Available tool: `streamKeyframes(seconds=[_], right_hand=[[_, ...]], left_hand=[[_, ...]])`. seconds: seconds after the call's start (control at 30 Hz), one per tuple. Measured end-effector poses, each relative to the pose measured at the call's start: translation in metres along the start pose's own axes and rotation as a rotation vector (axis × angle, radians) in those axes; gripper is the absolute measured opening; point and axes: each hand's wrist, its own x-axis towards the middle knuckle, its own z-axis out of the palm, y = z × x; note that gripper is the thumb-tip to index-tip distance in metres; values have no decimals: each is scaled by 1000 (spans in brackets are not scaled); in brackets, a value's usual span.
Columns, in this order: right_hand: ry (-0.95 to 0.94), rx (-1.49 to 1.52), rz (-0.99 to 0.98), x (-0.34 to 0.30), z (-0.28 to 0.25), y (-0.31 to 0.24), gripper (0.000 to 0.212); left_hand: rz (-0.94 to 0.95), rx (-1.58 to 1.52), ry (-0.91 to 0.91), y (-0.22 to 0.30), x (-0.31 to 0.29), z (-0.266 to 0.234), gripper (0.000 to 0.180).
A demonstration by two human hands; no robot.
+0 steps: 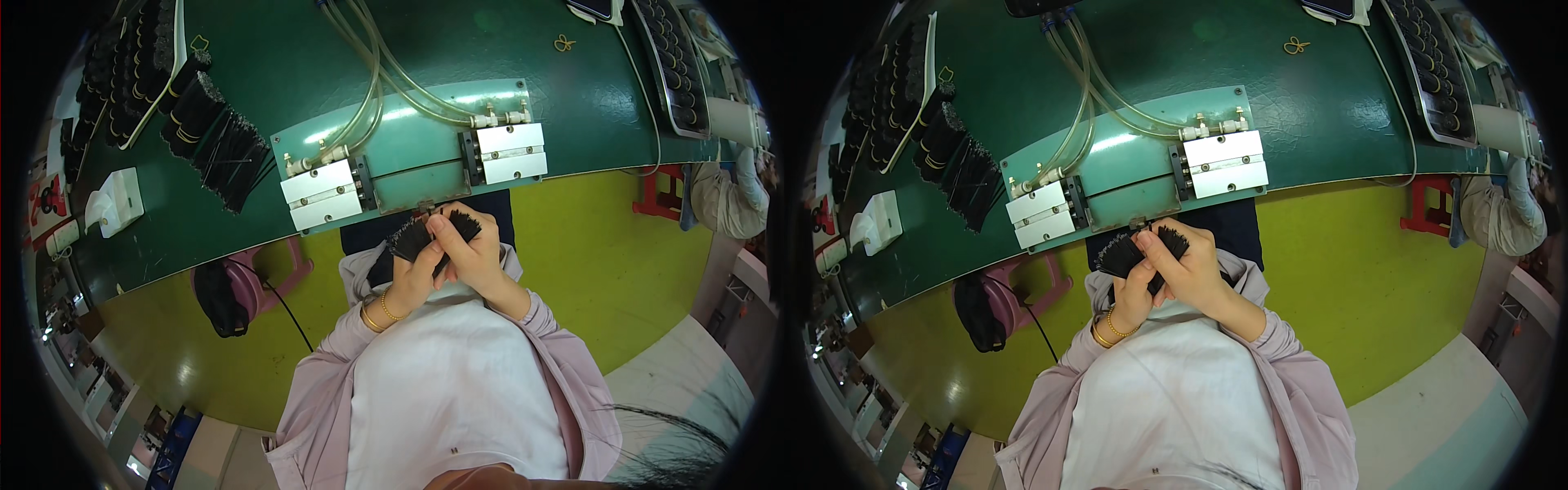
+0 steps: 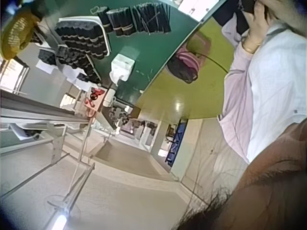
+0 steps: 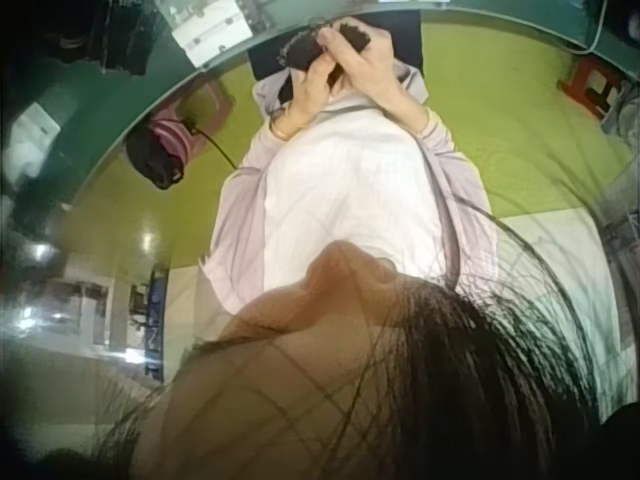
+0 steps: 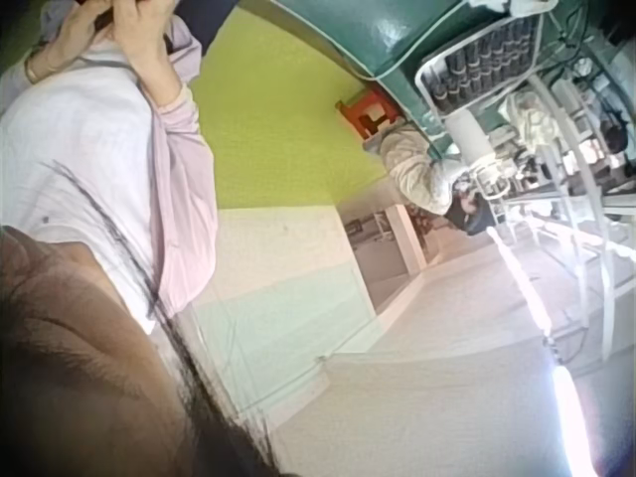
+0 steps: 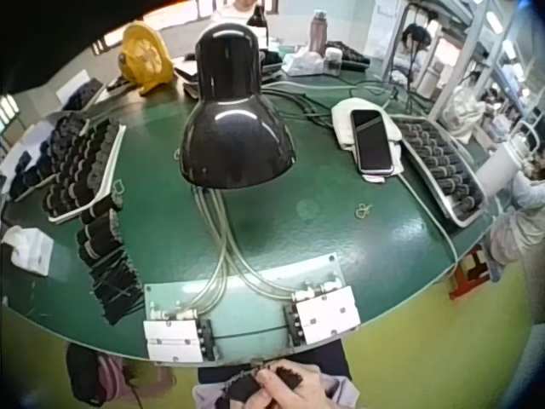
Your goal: Assembling or sorting small electronic components at a factory workstation.
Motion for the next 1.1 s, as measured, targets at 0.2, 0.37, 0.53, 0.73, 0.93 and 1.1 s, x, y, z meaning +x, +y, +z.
streamKeyframes(seconds=[0.2, 0.37, 0.53, 0.73, 0.93, 1.1], right_hand=[[51, 1, -25, 1, 6, 1, 22], [64, 5, -27, 2, 7, 1, 23], [70, 5, -22, 1, 7, 2, 24], [67, 10, -22, 2, 6, 3, 24], [31, 33, 6, 1, 4, -1, 23], [-11, 0, -1, -1, -1, 0, 20]], left_hand=[[-2, -4, 21, 2, 0, 2, 16], [16, -5, 20, -1, 1, -2, 15], [-18, -48, 19, -1, 1, -2, 15], [17, -13, 26, 2, 2, 0, 16], [-89, -72, -63, 8, 3, -4, 18], [-109, -52, -74, 6, 1, -4, 18]])
